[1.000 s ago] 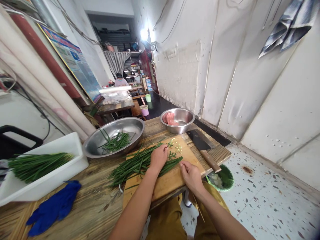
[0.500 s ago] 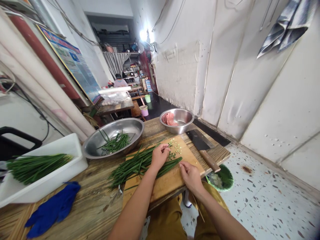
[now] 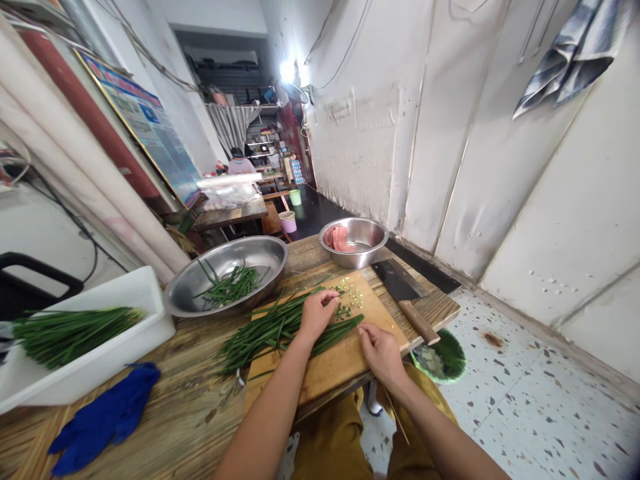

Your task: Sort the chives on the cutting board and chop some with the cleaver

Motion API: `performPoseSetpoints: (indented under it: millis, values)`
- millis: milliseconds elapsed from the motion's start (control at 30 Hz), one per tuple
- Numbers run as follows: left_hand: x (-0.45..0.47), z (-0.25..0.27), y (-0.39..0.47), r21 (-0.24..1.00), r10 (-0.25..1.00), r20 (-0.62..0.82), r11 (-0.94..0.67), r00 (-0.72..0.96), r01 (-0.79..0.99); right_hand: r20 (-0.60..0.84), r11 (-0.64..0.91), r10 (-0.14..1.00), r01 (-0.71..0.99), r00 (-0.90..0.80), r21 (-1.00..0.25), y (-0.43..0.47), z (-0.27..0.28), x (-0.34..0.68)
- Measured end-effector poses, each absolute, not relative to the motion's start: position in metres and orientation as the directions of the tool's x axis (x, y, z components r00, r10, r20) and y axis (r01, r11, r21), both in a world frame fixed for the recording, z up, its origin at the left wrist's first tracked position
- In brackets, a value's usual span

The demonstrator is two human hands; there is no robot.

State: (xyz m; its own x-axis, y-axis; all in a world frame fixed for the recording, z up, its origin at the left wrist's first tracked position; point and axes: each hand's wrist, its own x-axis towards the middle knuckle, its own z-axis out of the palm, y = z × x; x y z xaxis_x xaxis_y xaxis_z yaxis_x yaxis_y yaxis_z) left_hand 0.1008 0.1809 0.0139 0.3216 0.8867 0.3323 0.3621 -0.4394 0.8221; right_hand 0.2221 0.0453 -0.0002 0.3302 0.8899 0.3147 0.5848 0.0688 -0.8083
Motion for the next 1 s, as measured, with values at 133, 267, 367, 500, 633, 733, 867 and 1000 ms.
performPoseSetpoints:
  millis: [133, 267, 367, 500, 633, 733, 867, 1000]
  values:
    - [0.1018, 0.016, 0.1785, 0.836, 0.88, 0.32, -0.437, 0.352, 0.333, 0.315, 0.07, 0.89, 0.585, 0.328, -0.808, 0.0453, -0.0003, 0.2221]
    - [0.1023, 0.0188, 0.1754, 0.848, 0.88, 0.243, -0.398, 0.409, 0.35, 0.318, 0.073, 0.889, 0.585, 0.328, -0.807, 0.0462, -0.0002, 0.2223]
    - [0.1016, 0.0188, 0.1749, 0.847, 0.88, 0.217, -0.385, 0.423, 0.366, 0.315, 0.07, 0.891, 0.584, 0.328, -0.808, 0.0464, 0.0004, 0.2223]
    - [0.1005, 0.0175, 0.1756, 0.837, 0.865, 0.221, -0.405, 0.45, 0.369, 0.314, 0.07, 0.891, 0.586, 0.327, -0.808, 0.0457, 0.0016, 0.222]
    - [0.1008, 0.0167, 0.176, 0.824, 0.855, 0.266, -0.442, 0.446, 0.354, 0.316, 0.07, 0.891, 0.59, 0.326, -0.805, 0.0452, 0.0027, 0.2217]
    - [0.1013, 0.016, 0.1763, 0.816, 0.851, 0.282, -0.455, 0.443, 0.355, 0.318, 0.069, 0.89, 0.593, 0.327, -0.802, 0.0454, 0.0022, 0.2217]
    - [0.1018, 0.0152, 0.1768, 0.817, 0.854, 0.276, -0.45, 0.441, 0.36, 0.324, 0.078, 0.889, 0.591, 0.323, -0.803, 0.0459, -0.0009, 0.2223]
    - [0.1023, 0.0163, 0.1764, 0.827, 0.861, 0.263, -0.433, 0.436, 0.357, 0.328, 0.088, 0.89, 0.587, 0.316, -0.805, 0.046, -0.0027, 0.2225]
